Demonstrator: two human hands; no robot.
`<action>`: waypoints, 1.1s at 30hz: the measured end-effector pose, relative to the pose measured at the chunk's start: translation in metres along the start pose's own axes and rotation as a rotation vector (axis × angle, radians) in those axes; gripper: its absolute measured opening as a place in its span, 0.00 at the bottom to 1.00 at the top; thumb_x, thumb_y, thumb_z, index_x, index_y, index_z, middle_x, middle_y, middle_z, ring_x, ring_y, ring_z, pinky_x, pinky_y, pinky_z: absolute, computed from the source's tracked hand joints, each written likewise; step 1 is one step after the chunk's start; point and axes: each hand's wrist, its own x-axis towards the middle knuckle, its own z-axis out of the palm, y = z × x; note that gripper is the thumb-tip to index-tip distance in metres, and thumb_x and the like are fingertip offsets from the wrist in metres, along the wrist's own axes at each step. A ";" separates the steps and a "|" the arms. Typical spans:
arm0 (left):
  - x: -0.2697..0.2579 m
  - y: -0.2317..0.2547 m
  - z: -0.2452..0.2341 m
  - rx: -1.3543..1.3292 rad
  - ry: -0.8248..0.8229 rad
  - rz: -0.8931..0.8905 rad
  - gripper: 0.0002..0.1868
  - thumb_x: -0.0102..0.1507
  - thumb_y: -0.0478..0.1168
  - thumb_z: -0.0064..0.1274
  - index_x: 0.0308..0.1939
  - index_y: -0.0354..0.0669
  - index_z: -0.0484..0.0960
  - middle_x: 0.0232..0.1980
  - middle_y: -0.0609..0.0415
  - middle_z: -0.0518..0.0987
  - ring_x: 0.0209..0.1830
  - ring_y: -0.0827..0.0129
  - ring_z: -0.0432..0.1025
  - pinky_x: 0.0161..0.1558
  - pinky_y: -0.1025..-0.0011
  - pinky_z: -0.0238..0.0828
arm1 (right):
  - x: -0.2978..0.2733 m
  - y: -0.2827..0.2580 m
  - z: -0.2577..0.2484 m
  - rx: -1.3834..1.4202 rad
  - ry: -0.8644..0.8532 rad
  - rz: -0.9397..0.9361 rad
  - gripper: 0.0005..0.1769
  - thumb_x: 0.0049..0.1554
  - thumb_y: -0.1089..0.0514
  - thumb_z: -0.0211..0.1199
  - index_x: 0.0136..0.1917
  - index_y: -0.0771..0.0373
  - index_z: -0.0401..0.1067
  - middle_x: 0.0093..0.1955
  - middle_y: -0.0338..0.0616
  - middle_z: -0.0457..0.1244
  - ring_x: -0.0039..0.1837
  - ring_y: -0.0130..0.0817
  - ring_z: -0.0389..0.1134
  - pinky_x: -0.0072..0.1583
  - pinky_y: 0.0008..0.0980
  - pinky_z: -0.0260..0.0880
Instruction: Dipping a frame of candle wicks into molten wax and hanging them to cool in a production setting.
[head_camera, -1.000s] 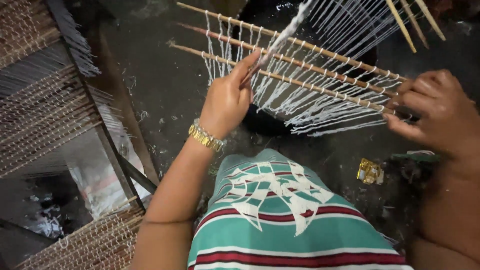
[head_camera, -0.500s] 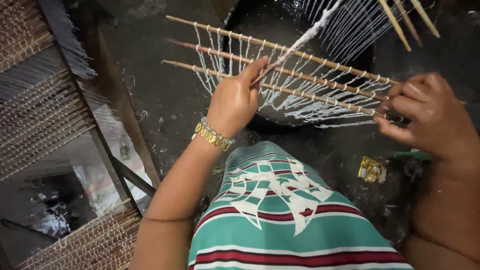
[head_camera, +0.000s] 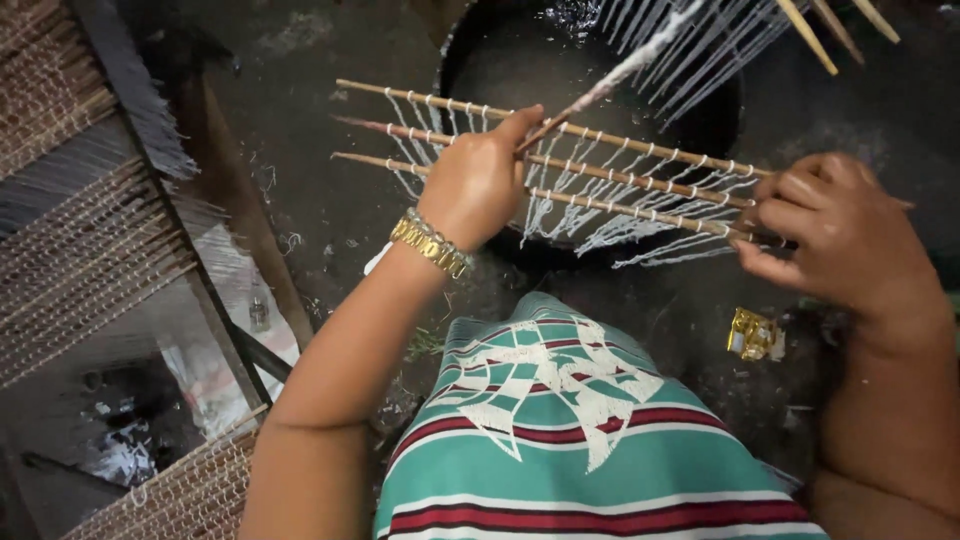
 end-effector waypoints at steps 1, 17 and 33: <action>0.000 0.002 0.000 0.007 -0.011 -0.025 0.28 0.63 0.30 0.42 0.69 0.41 0.70 0.26 0.42 0.80 0.20 0.51 0.73 0.18 0.54 0.63 | 0.002 -0.002 -0.003 0.035 0.022 -0.013 0.12 0.53 0.47 0.74 0.44 0.52 0.75 0.54 0.35 0.67 0.60 0.44 0.66 0.65 0.43 0.68; 0.006 0.032 0.026 0.020 -0.098 -0.004 0.39 0.67 0.29 0.46 0.79 0.60 0.55 0.21 0.60 0.74 0.14 0.73 0.66 0.11 0.77 0.62 | 0.000 -0.008 -0.004 0.038 0.030 0.006 0.12 0.55 0.48 0.73 0.46 0.53 0.74 0.55 0.37 0.66 0.61 0.45 0.64 0.65 0.43 0.67; 0.003 0.037 0.033 -0.167 -0.034 0.105 0.31 0.66 0.25 0.43 0.73 0.48 0.61 0.33 0.51 0.83 0.14 0.77 0.67 0.12 0.81 0.66 | 0.018 -0.010 -0.017 0.102 0.048 0.175 0.06 0.59 0.52 0.72 0.47 0.50 0.76 0.52 0.33 0.65 0.62 0.46 0.62 0.57 0.47 0.67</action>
